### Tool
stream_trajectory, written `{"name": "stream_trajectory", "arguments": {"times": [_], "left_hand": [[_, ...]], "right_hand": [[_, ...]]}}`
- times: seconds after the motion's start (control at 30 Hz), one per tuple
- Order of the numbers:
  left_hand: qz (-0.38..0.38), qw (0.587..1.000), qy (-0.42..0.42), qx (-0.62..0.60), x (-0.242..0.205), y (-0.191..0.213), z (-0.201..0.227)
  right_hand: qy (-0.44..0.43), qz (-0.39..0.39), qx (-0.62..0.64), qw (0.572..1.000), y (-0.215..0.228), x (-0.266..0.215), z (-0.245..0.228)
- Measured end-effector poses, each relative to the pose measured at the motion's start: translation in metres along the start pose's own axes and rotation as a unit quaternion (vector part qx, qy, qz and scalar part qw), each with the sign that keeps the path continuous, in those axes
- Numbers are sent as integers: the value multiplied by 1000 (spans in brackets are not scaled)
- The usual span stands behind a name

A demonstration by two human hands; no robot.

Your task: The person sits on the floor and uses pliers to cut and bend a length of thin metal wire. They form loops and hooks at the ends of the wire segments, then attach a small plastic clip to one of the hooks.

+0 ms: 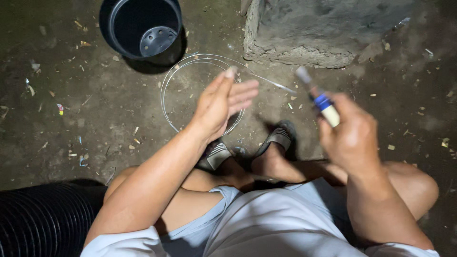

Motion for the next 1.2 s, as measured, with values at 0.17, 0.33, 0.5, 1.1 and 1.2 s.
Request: {"name": "stream_trajectory", "arguments": {"times": [0.17,0.33,0.5,1.1,1.2], "left_hand": [[44,989,-97,-101,6,17,19],[113,967,-216,-71,8,57,37],[250,913,-309,-92,-1,150,107],[58,930,-230,282,61,100,5],[18,939,-234,252,58,52,-17]], "right_hand": [[39,-33,4,999,-10,-11,-31],[46,-51,43,997,-20,-16,-25],[67,-83,54,993,-28,-25,21],[357,-156,91,916,-66,-13,23],[403,-181,102,891,-80,-8,5]]}}
Point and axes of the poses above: each hand's wrist, its own x-axis towards the middle knuckle, its own y-axis out of the back of the hand, z = x × y, the point moved 1 cm from there along x, towards the middle knuckle, and after that the axes turned 3 degrees about z, right-handed, at the moved point
